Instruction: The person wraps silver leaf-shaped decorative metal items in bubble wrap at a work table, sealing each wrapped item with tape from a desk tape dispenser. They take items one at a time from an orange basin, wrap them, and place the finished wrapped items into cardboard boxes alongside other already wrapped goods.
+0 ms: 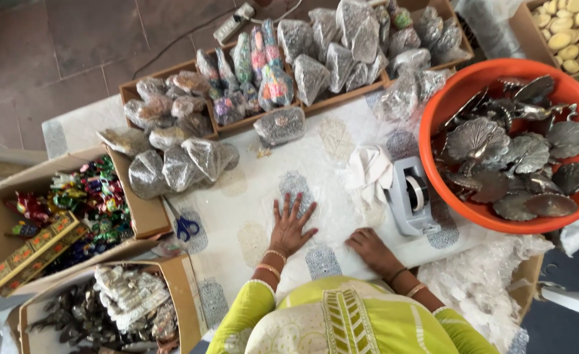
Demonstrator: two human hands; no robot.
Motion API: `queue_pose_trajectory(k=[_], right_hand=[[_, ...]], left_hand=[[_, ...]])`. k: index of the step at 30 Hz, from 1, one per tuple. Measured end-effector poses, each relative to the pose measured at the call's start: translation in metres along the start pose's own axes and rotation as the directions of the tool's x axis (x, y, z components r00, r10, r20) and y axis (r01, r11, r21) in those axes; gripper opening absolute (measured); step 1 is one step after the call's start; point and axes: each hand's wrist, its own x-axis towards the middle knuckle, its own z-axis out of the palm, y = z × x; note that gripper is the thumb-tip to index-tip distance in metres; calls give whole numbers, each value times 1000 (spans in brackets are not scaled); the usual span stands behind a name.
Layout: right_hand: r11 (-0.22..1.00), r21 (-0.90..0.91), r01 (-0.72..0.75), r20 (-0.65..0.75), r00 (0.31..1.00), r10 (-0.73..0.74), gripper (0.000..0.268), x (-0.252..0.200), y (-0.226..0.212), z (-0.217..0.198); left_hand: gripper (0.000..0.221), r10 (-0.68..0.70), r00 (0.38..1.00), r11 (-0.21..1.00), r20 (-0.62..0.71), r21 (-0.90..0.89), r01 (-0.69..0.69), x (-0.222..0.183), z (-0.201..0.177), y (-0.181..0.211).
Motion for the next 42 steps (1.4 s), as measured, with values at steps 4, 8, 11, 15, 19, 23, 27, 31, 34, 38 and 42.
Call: queue_pose_trajectory(k=[4, 8, 11, 15, 19, 23, 27, 31, 34, 38, 42], right_hand=[[991, 28, -133, -23, 991, 133, 24, -9, 14, -14], [976, 34, -215, 47, 976, 213, 11, 15, -13, -34], [979, 66, -195, -194, 959, 204, 15, 36, -37, -36], [987, 124, 106, -127, 988, -91, 23, 65, -57, -5], [986, 18, 166, -13, 986, -165, 29, 75, -64, 24], [999, -23, 49, 0, 999, -49, 14, 63, -67, 39], [999, 45, -27, -64, 998, 30, 11, 62, -77, 34], [999, 47, 21, -155, 988, -14, 19, 71, -95, 20], [997, 21, -73, -185, 980, 76, 18, 73, -98, 31], [985, 43, -168, -113, 979, 172, 7, 70, -100, 30], [989, 40, -143, 59, 988, 140, 5, 59, -99, 33]], left_hand=[[73, 8, 989, 1000, -151, -16, -11, 1, 16, -4], [73, -6, 995, 1000, -100, -30, 3, -4, 4, -1], [71, -2, 989, 1000, -148, -25, -1, -4, 1, -1], [73, -1, 984, 997, -177, -73, -12, -4, 7, -1], [73, 8, 969, 998, -246, -63, -24, -5, 9, -3], [73, -1, 972, 996, -236, -83, -19, -6, 7, -4], [73, -12, 974, 995, -228, -103, -11, -7, 5, -2], [72, 0, 966, 995, -257, -98, -26, -9, 7, -3], [71, 0, 969, 995, -247, -94, -24, -8, 7, -4], [70, -1, 968, 996, -252, -83, -20, -10, 5, -2], [73, -18, 974, 994, -227, -107, -7, -10, 0, -2]])
